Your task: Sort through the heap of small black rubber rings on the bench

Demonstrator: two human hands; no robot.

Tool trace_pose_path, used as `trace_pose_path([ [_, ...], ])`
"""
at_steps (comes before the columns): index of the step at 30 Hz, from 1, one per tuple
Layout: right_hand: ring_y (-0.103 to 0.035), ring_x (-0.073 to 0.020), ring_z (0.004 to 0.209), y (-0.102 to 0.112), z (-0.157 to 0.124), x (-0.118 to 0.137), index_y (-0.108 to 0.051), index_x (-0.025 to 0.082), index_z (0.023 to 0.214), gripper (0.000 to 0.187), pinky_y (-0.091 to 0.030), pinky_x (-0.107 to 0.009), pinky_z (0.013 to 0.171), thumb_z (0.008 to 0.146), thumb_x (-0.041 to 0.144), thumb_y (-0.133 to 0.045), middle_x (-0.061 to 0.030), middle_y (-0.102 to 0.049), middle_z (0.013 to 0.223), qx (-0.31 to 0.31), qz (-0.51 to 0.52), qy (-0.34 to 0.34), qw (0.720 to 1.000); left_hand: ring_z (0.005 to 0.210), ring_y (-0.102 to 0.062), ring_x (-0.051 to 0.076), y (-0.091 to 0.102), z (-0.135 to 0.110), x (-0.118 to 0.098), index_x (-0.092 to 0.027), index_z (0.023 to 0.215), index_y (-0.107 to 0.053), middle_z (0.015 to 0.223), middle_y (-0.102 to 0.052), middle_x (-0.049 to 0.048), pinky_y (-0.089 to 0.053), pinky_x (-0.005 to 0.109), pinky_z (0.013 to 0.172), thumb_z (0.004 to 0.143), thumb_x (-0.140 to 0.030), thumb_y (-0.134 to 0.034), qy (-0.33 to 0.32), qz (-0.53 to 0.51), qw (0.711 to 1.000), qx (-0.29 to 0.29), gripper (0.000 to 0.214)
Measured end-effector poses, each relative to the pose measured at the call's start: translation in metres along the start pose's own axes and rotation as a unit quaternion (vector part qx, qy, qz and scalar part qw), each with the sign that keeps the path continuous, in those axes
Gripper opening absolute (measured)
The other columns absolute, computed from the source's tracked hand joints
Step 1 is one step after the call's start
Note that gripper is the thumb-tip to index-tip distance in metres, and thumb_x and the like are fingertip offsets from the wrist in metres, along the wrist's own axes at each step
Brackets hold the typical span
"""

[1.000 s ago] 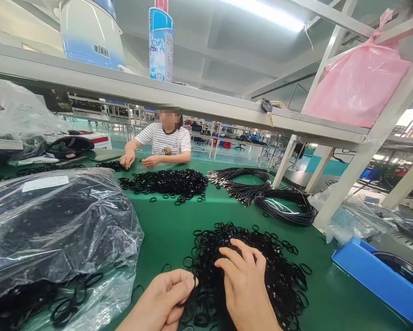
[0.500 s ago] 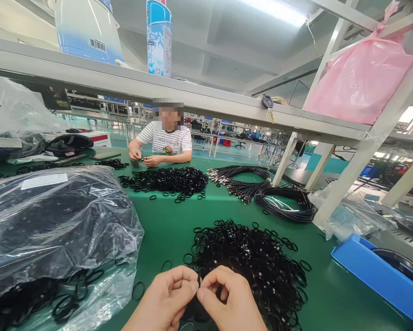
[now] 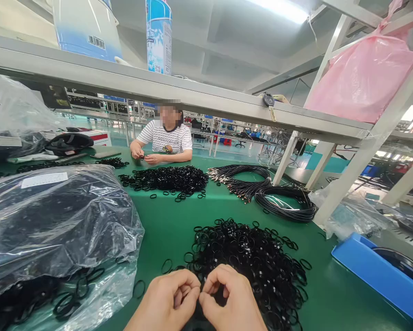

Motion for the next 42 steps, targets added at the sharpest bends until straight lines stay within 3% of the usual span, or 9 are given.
trace_pose_path([
  [6,-0.051,-0.0127,0.059,-0.001,0.003,0.000,-0.058,0.019,0.054,0.020,-0.032,-0.023,0.054,0.056,0.001,-0.050,0.0039,-0.057,0.058,0.020,0.039,0.000,0.999,0.052,-0.040,0.012,0.004,-0.005,-0.014,-0.021,0.059,-0.057,0.055,-0.044,-0.0053,-0.028,0.020,0.049,0.072,-0.012,-0.049,-0.050,0.068,0.996,-0.013,0.017],
  [10,-0.047,-0.0111,0.057,0.003,0.004,-0.001,-0.056,0.018,0.053,0.019,-0.028,-0.022,0.050,0.057,0.001,-0.048,0.0043,-0.052,0.058,0.055,0.109,-0.045,0.992,0.052,-0.037,0.012,0.019,0.000,-0.006,-0.020,0.058,-0.053,0.054,-0.040,-0.0056,-0.027,0.021,0.050,0.072,-0.015,-0.048,-0.015,0.059,0.996,-0.059,0.015],
  [12,-0.046,-0.0110,0.057,0.006,0.004,0.000,-0.057,0.018,0.054,0.018,-0.028,-0.022,0.050,0.060,0.002,-0.051,0.0043,-0.052,0.058,0.052,0.114,-0.059,0.990,0.052,-0.035,0.012,0.021,0.004,0.001,-0.020,0.059,-0.053,0.053,-0.037,-0.0060,-0.026,0.020,0.049,0.072,-0.016,-0.049,0.014,0.016,0.999,-0.049,0.014],
  [18,-0.051,-0.0134,0.062,0.007,0.004,0.004,-0.065,0.018,0.070,0.014,-0.032,-0.024,0.055,0.066,0.007,-0.058,0.0016,-0.061,0.068,0.033,0.082,-0.039,0.995,0.046,-0.030,0.010,0.005,0.006,0.003,-0.020,0.059,-0.052,0.050,-0.033,-0.0082,-0.022,0.020,0.043,0.071,-0.018,-0.051,0.041,-0.073,0.996,0.020,0.013],
  [26,-0.052,-0.0133,0.063,0.003,0.002,0.007,-0.060,0.018,0.062,0.019,-0.033,-0.024,0.056,0.062,0.000,-0.052,0.0030,-0.058,0.063,0.027,-0.003,0.001,1.000,0.052,-0.033,0.011,-0.002,-0.001,-0.003,-0.019,0.058,-0.051,0.053,-0.036,-0.0067,-0.024,0.021,0.049,0.071,-0.017,-0.048,0.002,0.015,1.000,0.014,0.013],
  [35,-0.047,-0.0097,0.055,0.001,0.003,-0.004,-0.059,0.015,0.059,0.019,-0.030,-0.021,0.049,0.060,-0.001,-0.049,0.0042,-0.054,0.058,0.036,0.031,-0.051,0.998,0.051,-0.036,0.012,-0.005,-0.003,-0.009,-0.020,0.064,-0.054,0.053,-0.039,-0.0065,-0.026,0.022,0.048,0.077,-0.026,-0.045,0.013,0.006,0.998,0.055,0.017],
  [42,-0.046,-0.0091,0.055,0.000,0.002,0.003,-0.058,0.016,0.056,0.023,-0.030,-0.020,0.050,0.056,-0.004,-0.047,0.0048,-0.054,0.057,0.028,0.014,-0.010,0.999,0.052,-0.034,0.011,-0.005,-0.002,-0.004,-0.019,0.057,-0.049,0.054,-0.037,-0.0060,-0.025,0.022,0.049,0.068,-0.017,-0.044,-0.013,0.066,0.998,0.006,0.013],
])
Point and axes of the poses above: each hand's wrist, its own z-axis towards the middle knuckle, its own y-axis out of the back of the hand, x = y × z, the point moved 8 cm from there along z, towards the middle knuckle
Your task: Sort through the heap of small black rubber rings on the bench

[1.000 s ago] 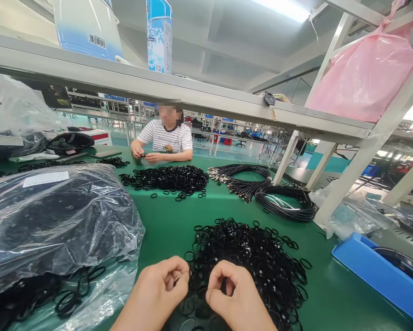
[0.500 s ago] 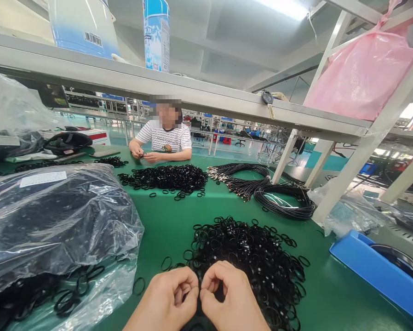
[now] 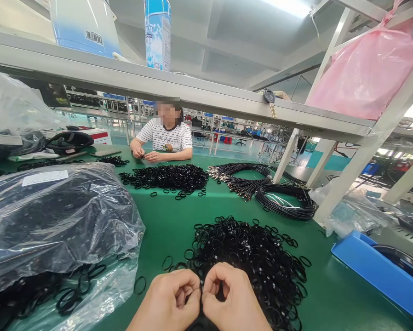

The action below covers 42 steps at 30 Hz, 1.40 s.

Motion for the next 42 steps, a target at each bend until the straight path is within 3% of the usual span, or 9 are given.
trace_pose_path([
  [5,-0.044,-0.0084,0.053,0.001,0.001,-0.001,-0.057,0.015,0.054,0.022,-0.029,-0.020,0.049,0.057,-0.003,-0.046,0.0052,-0.052,0.055,0.019,0.023,-0.022,0.999,0.053,-0.036,0.011,0.008,0.002,0.003,-0.019,0.058,-0.053,0.053,-0.039,-0.0062,-0.027,0.022,0.050,0.066,-0.015,-0.045,0.026,-0.032,0.999,-0.021,0.012],
  [10,-0.049,-0.0100,0.057,0.001,0.001,-0.006,-0.056,0.016,0.058,0.020,-0.033,-0.020,0.052,0.060,0.000,-0.046,0.0041,-0.054,0.059,0.017,0.020,-0.021,0.999,0.032,-0.033,0.007,-0.007,0.000,0.008,-0.019,0.066,-0.054,0.049,-0.038,-0.0096,-0.023,0.017,0.031,0.075,-0.033,-0.047,0.099,-0.147,0.982,0.064,0.018],
  [16,-0.051,-0.0118,0.058,-0.002,-0.001,-0.005,-0.055,0.018,0.058,0.017,-0.033,-0.023,0.052,0.060,0.002,-0.049,0.0041,-0.054,0.059,-0.008,-0.042,0.017,0.999,0.029,-0.034,0.006,-0.008,-0.001,0.007,-0.019,0.068,-0.055,0.048,-0.040,-0.0094,-0.021,0.016,0.029,0.079,-0.034,-0.047,0.088,-0.127,0.985,0.073,0.020],
  [18,-0.050,-0.0113,0.055,-0.004,-0.002,-0.006,-0.055,0.019,0.058,0.017,-0.030,-0.023,0.050,0.061,0.003,-0.050,0.0043,-0.054,0.058,-0.013,-0.053,0.019,0.998,0.034,-0.037,0.007,-0.005,-0.001,0.003,-0.020,0.066,-0.056,0.048,-0.041,-0.0083,-0.026,0.017,0.033,0.078,-0.029,-0.047,0.053,-0.093,0.993,0.058,0.017],
  [21,-0.049,-0.0112,0.054,-0.006,-0.003,-0.008,-0.055,0.019,0.057,0.017,-0.029,-0.023,0.050,0.060,0.003,-0.050,0.0046,-0.053,0.057,-0.020,-0.053,0.019,0.998,0.047,-0.042,0.010,0.005,-0.001,-0.008,-0.020,0.060,-0.057,0.052,-0.046,-0.0054,-0.032,0.019,0.044,0.073,-0.019,-0.048,-0.020,-0.019,1.000,-0.015,0.015],
  [24,-0.048,-0.0105,0.054,-0.007,-0.001,-0.006,-0.054,0.018,0.055,0.018,-0.028,-0.023,0.049,0.059,0.001,-0.048,0.0050,-0.051,0.055,-0.016,-0.035,0.016,0.999,0.051,-0.042,0.011,0.010,-0.004,-0.013,-0.020,0.058,-0.058,0.054,-0.048,-0.0042,-0.031,0.021,0.048,0.071,-0.017,-0.046,-0.043,0.015,0.996,-0.074,0.018],
  [28,-0.044,-0.0097,0.053,-0.004,0.001,-0.004,-0.055,0.017,0.054,0.020,-0.027,-0.021,0.048,0.057,-0.001,-0.046,0.0048,-0.050,0.055,0.000,0.011,-0.009,1.000,0.051,-0.041,0.012,0.014,-0.004,-0.008,-0.020,0.058,-0.058,0.054,-0.046,-0.0043,-0.030,0.021,0.049,0.069,-0.018,-0.044,-0.017,-0.001,0.996,-0.090,0.018],
  [35,-0.038,-0.0107,0.054,0.007,0.005,-0.013,-0.053,0.017,0.054,0.015,-0.025,-0.022,0.049,0.059,0.005,-0.046,0.0054,-0.044,0.053,0.032,0.110,-0.065,0.991,0.054,-0.035,0.013,0.029,0.010,0.017,-0.020,0.060,-0.053,0.054,-0.037,-0.0062,-0.026,0.022,0.051,0.071,-0.025,-0.045,0.051,-0.041,0.996,-0.066,0.015],
  [42,-0.042,-0.0120,0.058,0.040,0.012,-0.016,-0.051,0.019,0.058,0.014,-0.029,-0.023,0.054,0.067,0.009,-0.047,0.0048,-0.046,0.059,-0.020,0.051,-0.052,0.997,0.054,-0.036,0.013,0.041,0.014,0.024,-0.021,0.061,-0.052,0.055,-0.035,-0.0068,-0.027,0.023,0.053,0.074,-0.021,-0.043,0.046,0.038,0.994,-0.093,0.016],
])
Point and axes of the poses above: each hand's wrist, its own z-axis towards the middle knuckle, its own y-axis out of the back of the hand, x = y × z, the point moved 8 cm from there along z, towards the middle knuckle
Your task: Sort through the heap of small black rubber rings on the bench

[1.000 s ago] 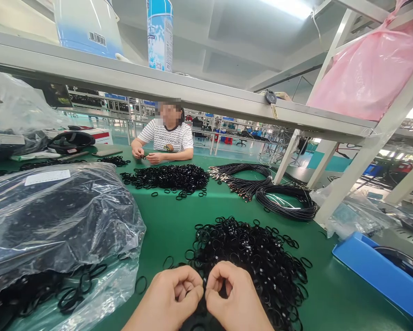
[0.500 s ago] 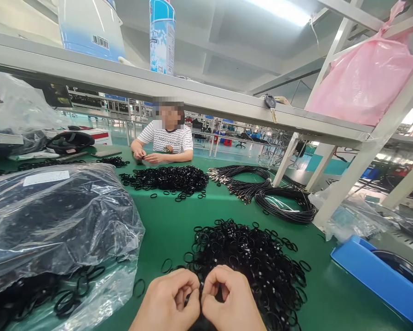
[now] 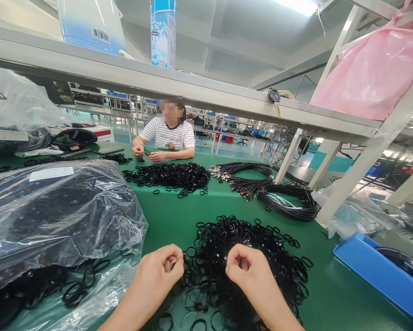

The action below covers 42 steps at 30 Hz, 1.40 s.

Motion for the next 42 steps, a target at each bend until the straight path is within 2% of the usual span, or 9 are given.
trace_pose_path([
  [3,-0.048,-0.0145,0.063,0.011,0.003,-0.002,-0.050,0.020,0.060,0.016,-0.033,-0.026,0.059,0.072,0.010,-0.049,0.0033,-0.052,0.063,-0.022,-0.134,0.019,0.991,0.059,-0.046,0.014,-0.003,0.000,-0.005,-0.021,0.066,-0.059,0.063,-0.051,-0.0039,-0.035,0.024,0.057,0.080,-0.024,-0.046,-0.036,0.010,0.999,0.031,0.019],
  [5,-0.048,-0.0165,0.063,0.015,0.004,-0.003,-0.047,0.020,0.059,0.021,-0.031,-0.028,0.058,0.079,0.017,-0.053,0.0022,-0.052,0.063,-0.036,-0.255,0.031,0.966,0.078,-0.055,0.018,-0.008,-0.002,-0.009,-0.024,0.073,-0.067,0.084,-0.064,-0.0002,-0.041,0.027,0.071,0.084,-0.031,-0.048,-0.068,0.006,0.995,0.072,0.023],
  [8,-0.048,-0.0187,0.068,0.013,0.001,0.003,-0.048,0.020,0.063,0.024,-0.031,-0.031,0.059,0.087,0.024,-0.054,0.0008,-0.054,0.067,-0.048,-0.345,0.073,0.935,0.108,-0.051,0.024,-0.010,-0.003,-0.012,-0.029,0.075,-0.071,0.112,-0.063,0.0006,-0.039,0.035,0.091,0.088,-0.038,-0.046,-0.084,0.015,0.992,0.093,0.030],
  [10,-0.049,-0.0184,0.075,0.002,-0.004,0.011,-0.054,0.021,0.073,0.016,-0.034,-0.031,0.065,0.088,0.015,-0.053,0.0008,-0.058,0.076,-0.030,-0.317,0.117,0.941,0.106,-0.052,0.024,-0.008,-0.002,-0.013,-0.026,0.071,-0.068,0.108,-0.063,0.0011,-0.040,0.036,0.091,0.087,-0.033,-0.051,-0.087,0.021,0.993,0.078,0.024],
  [13,-0.050,-0.0172,0.082,-0.024,-0.015,0.020,-0.059,0.023,0.082,0.018,-0.038,-0.029,0.071,0.087,0.007,-0.053,0.0017,-0.059,0.085,0.045,-0.265,0.170,0.948,0.092,-0.055,0.020,-0.003,-0.001,-0.015,-0.023,0.070,-0.059,0.091,-0.061,-0.0009,-0.043,0.032,0.084,0.080,-0.022,-0.058,-0.101,0.006,0.994,0.047,0.010],
  [17,-0.049,-0.0177,0.082,-0.046,-0.024,0.019,-0.061,0.022,0.074,0.016,-0.040,-0.028,0.068,0.078,0.007,-0.065,0.0019,-0.057,0.086,0.098,-0.286,0.189,0.934,0.086,-0.056,0.018,0.001,0.002,-0.013,-0.024,0.076,-0.059,0.091,-0.060,-0.0013,-0.044,0.029,0.075,0.085,-0.026,-0.052,-0.112,-0.024,0.992,0.045,0.012],
  [20,-0.049,-0.0167,0.078,-0.040,-0.020,0.016,-0.058,0.019,0.069,0.020,-0.039,-0.028,0.065,0.081,0.004,-0.060,0.0017,-0.057,0.082,0.069,-0.293,0.175,0.937,0.081,-0.057,0.018,0.006,0.006,-0.007,-0.024,0.080,-0.062,0.091,-0.063,-0.0006,-0.044,0.029,0.073,0.086,-0.028,-0.050,-0.101,-0.031,0.993,0.043,0.014],
  [28,-0.052,-0.0172,0.086,-0.017,-0.011,0.013,-0.066,0.023,0.094,0.033,-0.042,-0.029,0.075,0.085,-0.004,-0.050,0.0023,-0.066,0.095,0.034,-0.251,0.165,0.953,0.074,-0.057,0.017,0.007,0.006,-0.007,-0.024,0.081,-0.064,0.083,-0.064,-0.0028,-0.041,0.026,0.066,0.085,-0.028,-0.049,-0.074,-0.024,0.995,0.068,0.016],
  [42,-0.050,-0.0173,0.077,-0.015,-0.010,0.019,-0.061,0.022,0.078,0.026,-0.038,-0.029,0.067,0.085,0.000,-0.049,0.0017,-0.061,0.078,0.045,-0.288,0.154,0.944,0.073,-0.058,0.017,0.006,0.008,-0.003,-0.024,0.079,-0.065,0.079,-0.064,-0.0024,-0.039,0.025,0.063,0.083,-0.025,-0.047,-0.071,0.005,0.994,0.080,0.018],
])
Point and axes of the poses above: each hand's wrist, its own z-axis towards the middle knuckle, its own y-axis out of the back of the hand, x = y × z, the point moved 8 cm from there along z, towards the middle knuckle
